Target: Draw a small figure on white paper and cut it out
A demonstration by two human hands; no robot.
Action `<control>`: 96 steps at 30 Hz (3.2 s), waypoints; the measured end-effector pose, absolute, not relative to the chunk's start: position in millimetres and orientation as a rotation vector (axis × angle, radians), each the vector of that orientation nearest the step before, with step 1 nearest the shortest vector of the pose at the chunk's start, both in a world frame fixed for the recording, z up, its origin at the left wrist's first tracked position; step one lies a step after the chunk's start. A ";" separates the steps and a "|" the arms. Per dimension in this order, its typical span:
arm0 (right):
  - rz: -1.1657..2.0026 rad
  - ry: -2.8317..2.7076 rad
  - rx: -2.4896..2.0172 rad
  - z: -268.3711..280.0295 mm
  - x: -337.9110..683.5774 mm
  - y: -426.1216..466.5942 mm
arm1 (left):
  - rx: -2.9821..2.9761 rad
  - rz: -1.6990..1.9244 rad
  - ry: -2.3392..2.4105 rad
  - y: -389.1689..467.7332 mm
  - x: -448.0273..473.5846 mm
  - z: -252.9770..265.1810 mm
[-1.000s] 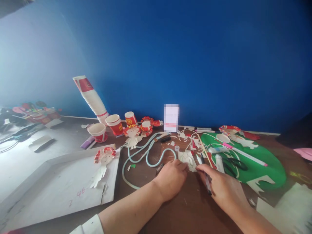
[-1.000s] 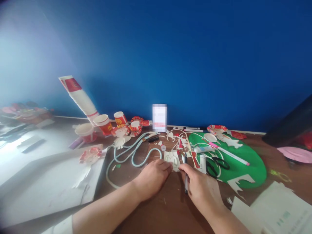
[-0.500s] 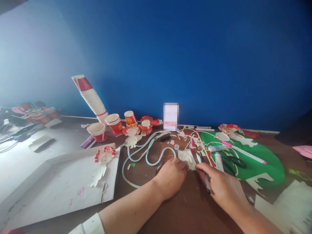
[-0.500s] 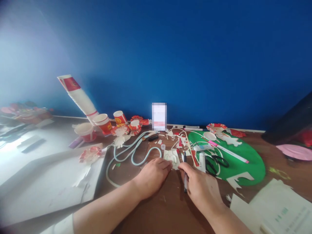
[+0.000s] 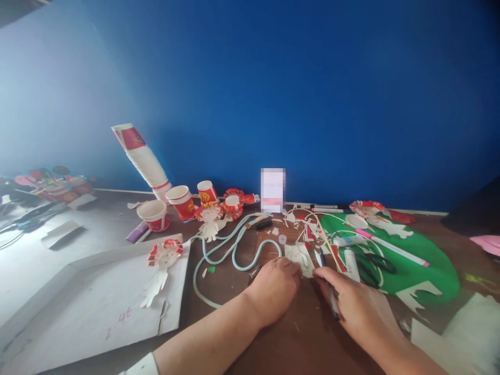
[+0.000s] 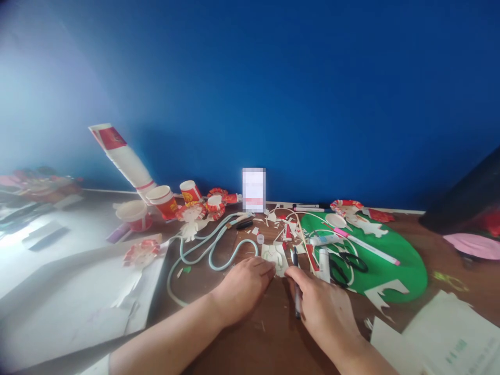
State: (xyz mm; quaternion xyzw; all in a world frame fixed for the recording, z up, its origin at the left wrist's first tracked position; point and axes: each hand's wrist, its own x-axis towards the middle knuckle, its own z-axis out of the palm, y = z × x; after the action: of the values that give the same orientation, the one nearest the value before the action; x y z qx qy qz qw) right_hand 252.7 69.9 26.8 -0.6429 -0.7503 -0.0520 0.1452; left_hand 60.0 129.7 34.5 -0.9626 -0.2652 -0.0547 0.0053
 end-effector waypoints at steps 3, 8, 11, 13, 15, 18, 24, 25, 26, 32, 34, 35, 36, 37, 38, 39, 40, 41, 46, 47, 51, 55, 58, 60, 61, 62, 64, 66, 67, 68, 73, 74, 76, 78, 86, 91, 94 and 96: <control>-0.153 -2.155 -1.843 24.6 253.1 69.3 | -3.003 -0.177 -0.828 129.5 59.7 33.4; -0.155 -2.178 -1.828 22.3 254.9 69.6 | -2.989 -0.209 -0.799 129.9 58.3 28.7; -0.155 -2.178 -1.834 23.2 253.9 69.9 | -2.993 -0.209 -0.808 129.6 58.1 29.3; -0.165 -2.163 -1.843 24.5 251.9 69.5 | -2.995 -0.214 -0.809 129.6 58.1 30.1; -0.174 -2.148 -1.857 26.1 249.7 68.9 | -2.997 -0.223 -0.804 130.0 58.1 30.2; -0.190 -2.141 -1.868 28.6 247.3 68.1 | -2.994 -0.242 -0.806 131.0 57.9 29.2; -0.222 -2.154 -1.867 29.9 246.9 67.6 | -2.996 -0.239 -0.811 132.1 57.9 29.9; -0.220 -2.153 -1.863 29.3 247.2 67.6 | -2.999 -0.242 -0.810 132.3 57.9 30.1; -0.219 -2.150 -1.858 28.5 247.5 67.7 | -3.003 -0.244 -0.805 132.6 57.8 30.1; -0.169 -2.170 -1.830 25.2 252.6 70.3 | -3.025 -0.272 -0.803 135.1 56.4 29.9; -0.150 -2.191 -1.839 25.7 254.3 70.8 | -3.040 -0.270 -0.810 135.6 55.7 30.9; -0.148 -2.193 -1.846 25.8 254.8 70.7 | -3.048 -0.262 -0.814 135.8 55.4 31.7; -0.149 -2.193 -1.847 25.8 255.1 70.5 | -3.055 -0.251 -0.818 135.9 55.1 32.5; -0.153 -2.191 -1.843 25.4 255.0 70.2 | -3.060 -0.237 -0.821 136.0 54.8 33.4; -0.161 -2.188 -1.835 24.6 254.8 69.9 | -3.062 -0.224 -0.823 136.1 54.6 34.1; -0.176 -2.183 -1.828 23.4 254.3 69.8 | -3.064 -0.212 -0.824 136.3 54.4 34.7; -0.195 -2.175 -1.827 21.9 253.8 69.8 | -3.064 -0.203 -0.824 136.4 54.3 35.1; -0.216 -2.168 -1.832 20.5 253.2 70.1 | -3.063 -0.198 -0.823 136.6 54.3 35.3; -0.287 -2.206 -1.873 19.0 249.6 74.1 | -3.062 -0.201 -0.817 136.5 54.5 33.7; -0.289 -2.230 -1.873 20.4 248.8 74.8 | -3.062 -0.202 -0.818 136.4 54.4 33.1; -0.291 -2.297 -1.888 26.6 246.2 76.3 | -3.065 -0.205 -0.806 137.0 53.5 32.0; -0.294 -2.307 -1.890 28.4 245.3 76.6 | -3.080 -0.192 -0.782 139.3 52.7 34.3; -0.278 -2.312 -1.883 27.6 245.6 76.4 | -3.083 -0.179 -0.776 140.5 52.5 36.7; -0.276 -2.307 -1.882 26.9 246.2 76.1 | -3.075 -0.184 -0.772 140.8 52.5 37.3; -0.278 -2.303 -1.880 26.6 246.6 76.0 | -3.070 -0.184 -0.767 140.9 52.6 37.1; -0.279 -2.300 -1.876 26.4 246.9 75.9 | -3.067 -0.182 -0.760 140.9 52.8 36.8; -0.279 -2.296 -1.867 26.3 247.4 75.9 | -3.057 -0.178 -0.760 140.7 53.4 36.1; -0.277 -2.293 -1.871 26.2 247.4 76.3 | -3.049 -0.172 -0.773 139.9 54.2 35.8; -0.274 -2.290 -1.876 26.1 247.2 76.5 | -3.042 -0.169 -0.782 139.4 54.7 35.9; -0.271 -2.285 -1.884 25.9 247.1 76.8 | -3.034 -0.167 -0.789 138.6 55.1 36.0; -0.215 -2.229 -1.898 24.1 248.6 77.0 | -2.978 -0.182 -0.744 134.7 56.9 33.6; -0.196 -2.194 -1.886 23.9 249.6 76.6 | -2.955 -0.192 -0.725 134.0 57.3 32.2; -0.153 -2.092 -1.825 24.5 251.9 75.8 | -2.902 -0.206 -0.693 132.3 58.3 29.3; -0.065 -1.981 -1.714 26.6 254.0 75.7 | -2.851 -0.203 -0.682 130.2 59.0 27.3; 0.281 -1.749 -1.526 41.4 252.2 83.8 | -2.794 -0.198 -0.687 124.9 56.4 35.4; 0.275 -1.845 -1.545 52.2 247.6 90.2 | -2.810 -0.189 -0.722 122.7 57.4 41.2; 0.312 -1.822 -1.560 58.3 244.0 99.2 | -2.772 -0.152 -0.743 119.0 60.8 41.2; 0.345 -1.767 -1.586 60.6 240.2 106.3 | -2.749 -0.139 -0.775 116.4 63.3 40.1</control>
State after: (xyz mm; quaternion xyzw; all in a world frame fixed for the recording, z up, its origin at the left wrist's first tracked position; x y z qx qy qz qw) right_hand 240.2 106.3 60.6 -0.6159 -0.6864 0.1340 0.3628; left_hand 63.3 116.4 40.1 -0.9518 -0.2684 -0.0483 0.1407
